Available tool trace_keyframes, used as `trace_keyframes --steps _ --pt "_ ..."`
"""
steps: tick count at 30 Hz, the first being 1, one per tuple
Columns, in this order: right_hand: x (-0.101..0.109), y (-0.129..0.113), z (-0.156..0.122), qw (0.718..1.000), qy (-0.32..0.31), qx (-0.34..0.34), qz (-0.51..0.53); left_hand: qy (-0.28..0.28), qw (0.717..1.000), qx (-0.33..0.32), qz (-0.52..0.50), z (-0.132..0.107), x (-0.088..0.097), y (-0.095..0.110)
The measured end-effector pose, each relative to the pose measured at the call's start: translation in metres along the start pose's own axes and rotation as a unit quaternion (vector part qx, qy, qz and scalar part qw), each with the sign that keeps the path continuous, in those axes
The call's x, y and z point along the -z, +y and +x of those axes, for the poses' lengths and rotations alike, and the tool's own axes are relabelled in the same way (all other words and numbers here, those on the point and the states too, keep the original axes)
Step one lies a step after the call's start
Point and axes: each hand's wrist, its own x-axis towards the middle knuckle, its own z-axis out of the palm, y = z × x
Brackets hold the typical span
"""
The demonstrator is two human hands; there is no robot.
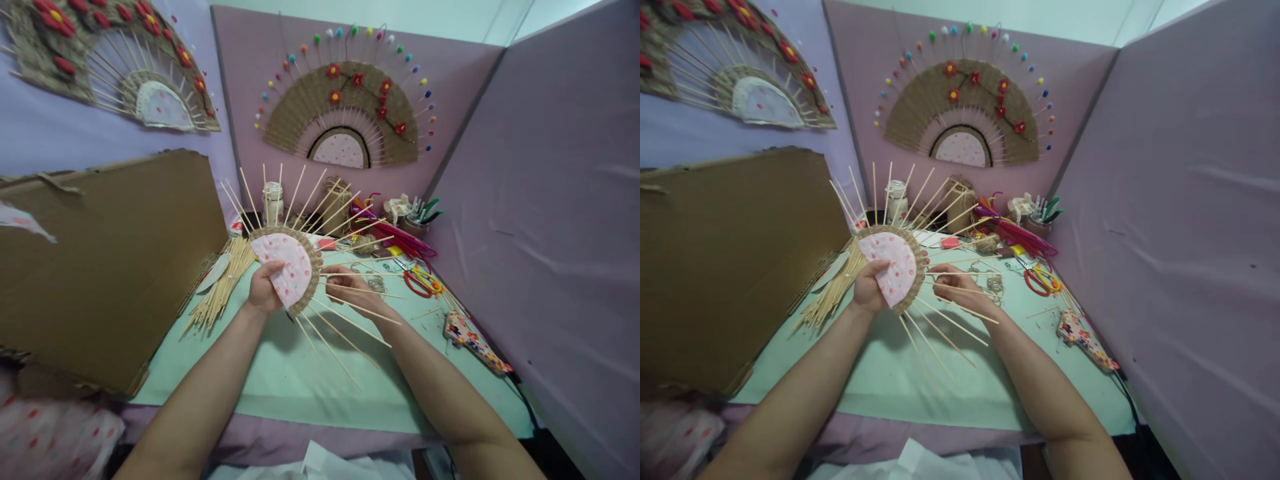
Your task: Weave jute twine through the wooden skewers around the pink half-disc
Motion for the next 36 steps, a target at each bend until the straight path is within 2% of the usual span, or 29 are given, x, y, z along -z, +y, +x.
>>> trace_keyframes --steps 4,7,10,13,17,20,26,30,36 --pt "0.014 0.003 0.002 0.998 0.056 -0.012 -0.028 0.034 0.999 -0.035 -0.013 0.001 0.001 0.003" --pt "0.028 -0.002 0.001 0.996 0.078 -0.009 -0.032 0.068 0.996 -0.052 -0.019 0.001 0.001 0.006" --pt "0.043 -0.011 0.0 0.994 0.112 -0.004 -0.003 0.076 0.995 -0.056 -0.018 0.0 0.0 0.009" --pt "0.06 -0.019 -0.002 0.986 0.152 0.027 0.067 0.091 0.994 -0.058 -0.014 -0.001 -0.003 0.011" --pt "0.078 -0.031 -0.008 0.965 0.21 0.1 0.122 0.099 0.994 -0.053 0.003 0.0 -0.003 0.01" --pt "0.08 -0.04 -0.013 0.95 0.249 0.145 0.121 0.095 0.994 -0.047 0.007 0.002 -0.002 0.008" --pt "0.067 -0.052 -0.019 0.922 0.339 0.18 0.041 0.108 0.994 -0.034 0.011 0.003 -0.004 0.005" --pt "0.066 -0.049 -0.018 0.925 0.323 0.199 0.03 0.118 0.992 -0.046 0.005 0.004 -0.004 0.005" --pt "0.075 -0.03 -0.009 0.941 0.308 0.137 -0.007 0.112 0.99 -0.083 -0.023 0.008 0.003 0.006"
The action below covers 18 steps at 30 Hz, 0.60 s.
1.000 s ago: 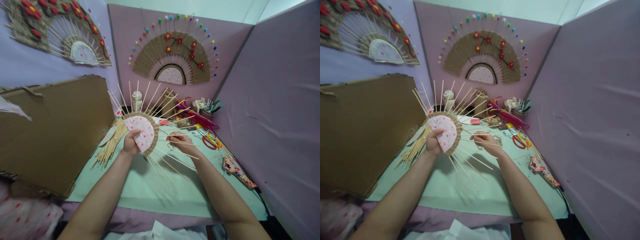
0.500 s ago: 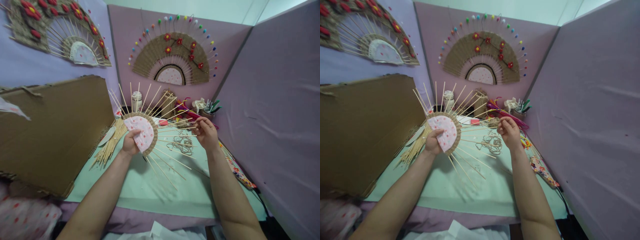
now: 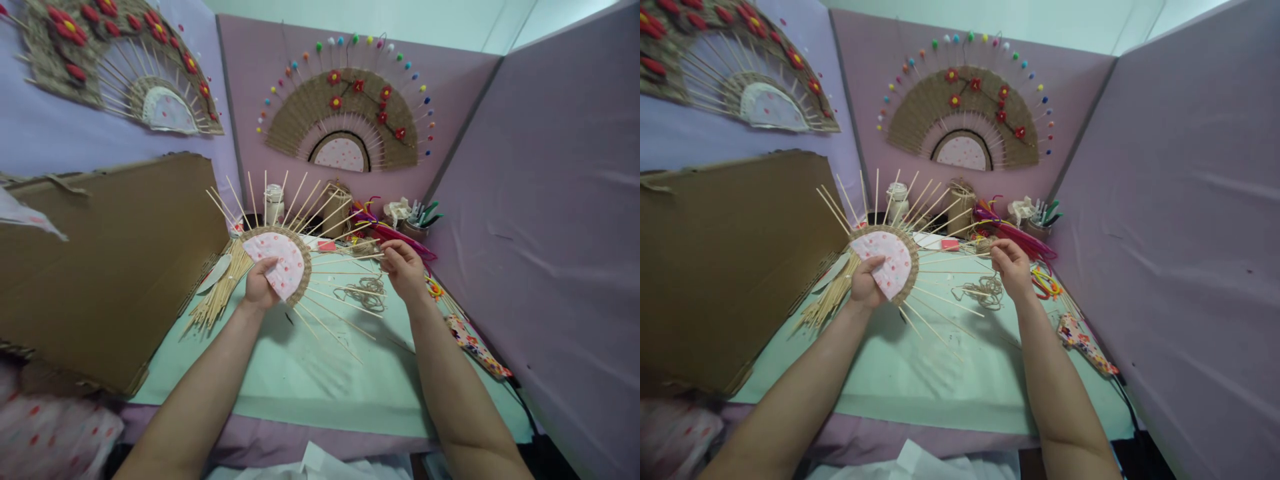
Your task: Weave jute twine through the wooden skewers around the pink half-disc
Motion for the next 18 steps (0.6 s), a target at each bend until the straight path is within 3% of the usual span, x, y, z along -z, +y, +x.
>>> trace_keyframes --steps 3,5,10,15,18 --pt "0.0 0.014 0.001 0.995 -0.043 -0.036 -0.085 0.006 1.0 -0.007 -0.002 0.002 0.001 0.001" --pt "-0.004 0.02 -0.001 0.981 -0.106 -0.064 -0.151 0.009 1.0 -0.013 -0.004 0.002 0.002 0.002" --pt "-0.029 0.024 -0.018 0.897 -0.347 -0.125 -0.242 0.012 1.0 -0.018 -0.014 0.002 0.001 0.002" --pt "-0.058 0.018 -0.039 0.834 -0.47 -0.107 -0.271 -0.006 1.0 0.013 -0.012 -0.001 -0.001 -0.001" --pt "-0.065 0.014 -0.045 0.818 -0.509 -0.099 -0.25 -0.023 0.999 0.034 -0.006 -0.004 -0.002 -0.003"
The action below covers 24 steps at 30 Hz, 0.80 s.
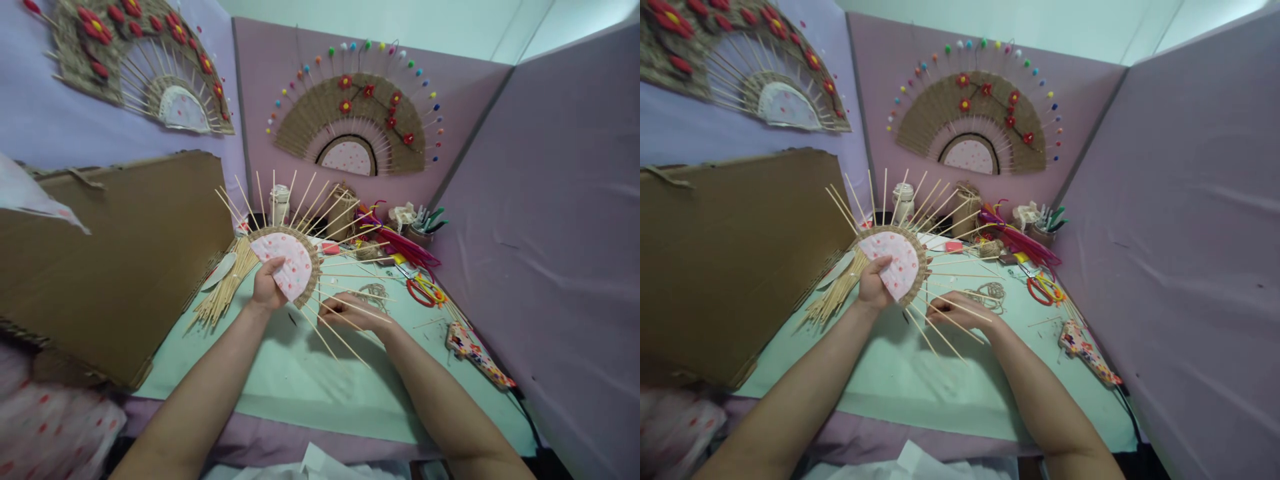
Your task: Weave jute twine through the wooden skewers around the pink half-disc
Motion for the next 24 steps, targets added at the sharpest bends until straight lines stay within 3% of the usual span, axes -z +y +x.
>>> trace_keyframes --steps 4,9,15,24 --pt "0.001 0.001 -0.001 1.0 -0.007 0.009 -0.009 -0.045 0.999 0.026 -0.004 -0.002 -0.001 -0.001" --pt "0.008 0.006 -0.002 1.0 0.01 -0.022 -0.013 -0.006 1.0 0.006 -0.006 -0.002 -0.002 0.001" --pt "0.014 0.006 -0.005 0.999 0.022 -0.032 -0.016 -0.024 1.0 0.015 -0.009 -0.002 -0.003 0.003" --pt "0.017 0.012 -0.008 0.999 0.024 -0.032 -0.016 -0.002 1.0 -0.005 -0.005 0.0 -0.002 0.003"
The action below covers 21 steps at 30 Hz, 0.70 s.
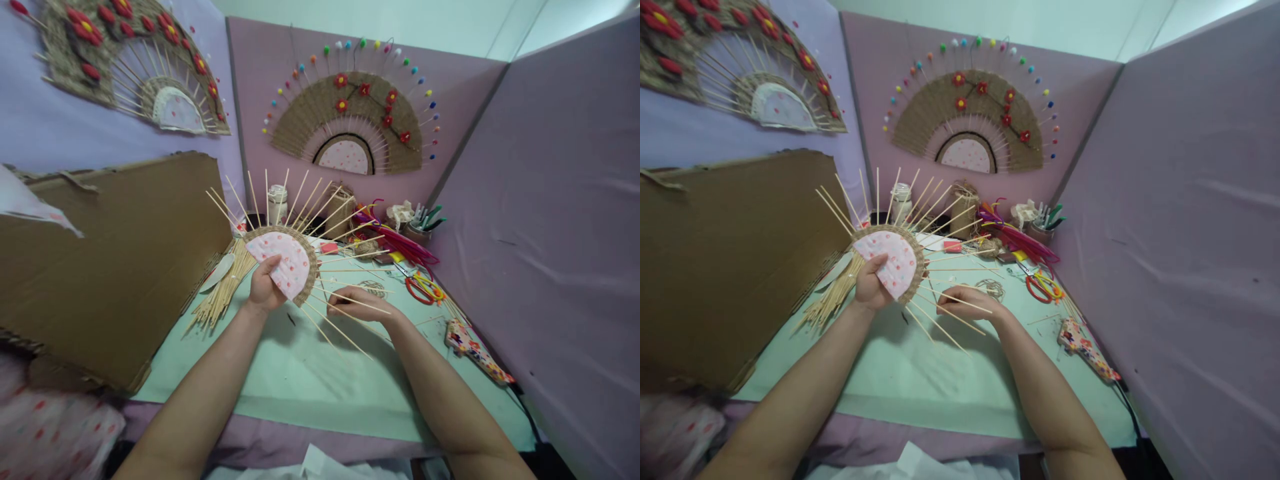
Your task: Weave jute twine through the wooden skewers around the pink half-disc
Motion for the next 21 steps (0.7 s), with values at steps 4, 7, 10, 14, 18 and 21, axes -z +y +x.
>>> trace_keyframes --steps 4,7,10,14,18,21 --pt "0.006 0.004 -0.001 1.0 0.014 0.02 -0.009 -0.03 0.999 0.022 0.001 -0.003 -0.002 0.002" --pt "0.01 0.005 -0.002 1.0 0.016 0.015 -0.005 -0.042 0.999 0.029 0.004 -0.004 -0.003 0.002" --pt "0.012 0.005 -0.003 1.0 0.011 0.009 -0.004 -0.028 1.0 0.01 0.004 -0.003 -0.002 0.002" --pt "0.013 0.005 -0.003 1.0 0.0 0.014 -0.025 -0.008 1.0 -0.005 0.003 0.0 0.001 0.0" --pt "0.013 0.007 -0.004 0.998 0.0 0.018 -0.053 0.0 1.0 -0.013 0.002 0.001 0.003 0.0" --pt "0.013 0.008 -0.004 0.998 0.0 0.013 -0.06 -0.002 1.0 -0.011 0.005 0.002 0.002 0.0"
